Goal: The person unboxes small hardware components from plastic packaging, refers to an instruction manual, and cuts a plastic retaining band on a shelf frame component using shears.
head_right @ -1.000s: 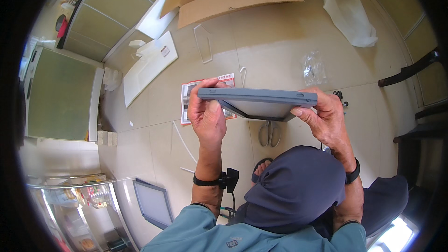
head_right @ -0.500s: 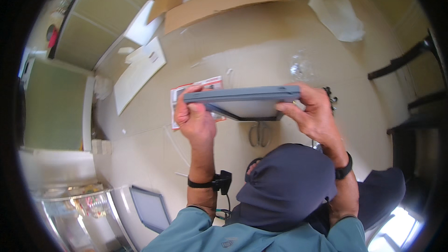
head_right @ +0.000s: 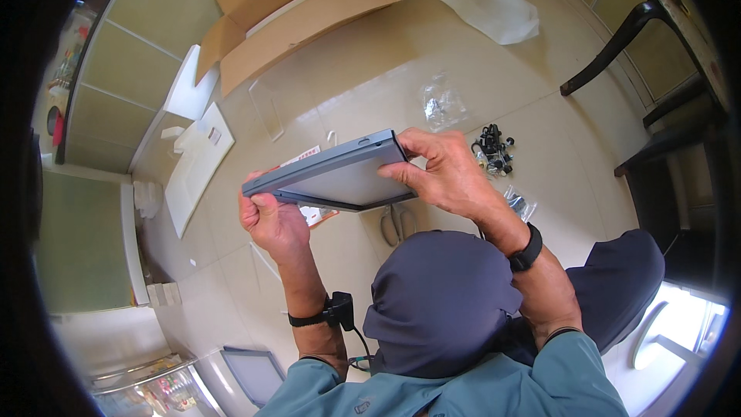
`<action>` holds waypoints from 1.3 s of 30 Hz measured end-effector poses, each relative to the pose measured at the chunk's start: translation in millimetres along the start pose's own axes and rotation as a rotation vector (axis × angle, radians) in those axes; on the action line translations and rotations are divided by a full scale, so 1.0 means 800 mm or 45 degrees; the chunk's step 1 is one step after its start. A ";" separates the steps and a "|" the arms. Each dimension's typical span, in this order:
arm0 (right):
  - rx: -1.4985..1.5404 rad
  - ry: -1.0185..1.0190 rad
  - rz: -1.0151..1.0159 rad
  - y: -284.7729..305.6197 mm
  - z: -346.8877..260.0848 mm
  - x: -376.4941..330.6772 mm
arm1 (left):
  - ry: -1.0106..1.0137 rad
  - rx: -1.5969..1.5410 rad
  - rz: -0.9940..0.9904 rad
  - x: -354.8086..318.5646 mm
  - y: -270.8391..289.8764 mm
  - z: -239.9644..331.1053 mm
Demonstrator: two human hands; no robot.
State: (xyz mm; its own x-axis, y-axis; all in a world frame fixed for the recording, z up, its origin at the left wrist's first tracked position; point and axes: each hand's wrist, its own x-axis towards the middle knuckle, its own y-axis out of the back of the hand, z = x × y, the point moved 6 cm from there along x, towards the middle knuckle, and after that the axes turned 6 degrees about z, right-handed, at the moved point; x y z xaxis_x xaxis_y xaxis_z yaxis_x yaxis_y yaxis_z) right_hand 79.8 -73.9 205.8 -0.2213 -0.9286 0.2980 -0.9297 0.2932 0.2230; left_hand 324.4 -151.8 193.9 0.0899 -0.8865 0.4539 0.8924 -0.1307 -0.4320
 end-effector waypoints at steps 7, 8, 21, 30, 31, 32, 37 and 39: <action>0.008 -0.029 -0.011 0.000 0.004 0.000 | 0.009 0.012 -0.095 0.000 0.003 -0.005; 0.001 -0.039 -0.013 0.000 0.004 -0.001 | 0.002 0.011 -0.094 0.000 0.002 -0.003; 0.011 -0.048 0.042 -0.001 0.020 0.000 | -0.010 0.004 -0.105 0.010 0.001 -0.005; 0.077 -0.413 -0.141 -0.033 0.152 -0.025 | 0.215 -0.011 0.188 0.041 0.018 -0.026; 0.079 -0.432 -0.152 -0.034 0.165 -0.032 | 0.275 -0.055 0.231 0.047 0.024 -0.033; 0.078 -0.441 -0.151 -0.033 0.169 -0.036 | 0.339 -0.101 0.276 0.052 0.029 -0.046; -0.268 -0.348 -0.093 -0.027 0.194 -0.056 | 0.614 -0.092 0.570 0.062 0.074 -0.137; -0.298 -0.367 -0.076 -0.039 0.202 -0.064 | 0.685 -0.084 0.628 0.061 0.094 -0.169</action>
State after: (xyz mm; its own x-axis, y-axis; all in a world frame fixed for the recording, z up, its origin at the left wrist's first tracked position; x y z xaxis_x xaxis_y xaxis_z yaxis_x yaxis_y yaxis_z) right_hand 72.4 -72.3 33.3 -0.2735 -0.9618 0.0122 -0.8583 0.2497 0.4483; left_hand 336.0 -265.0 78.4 0.2294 -0.9423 -0.2436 0.7742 0.3284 -0.5411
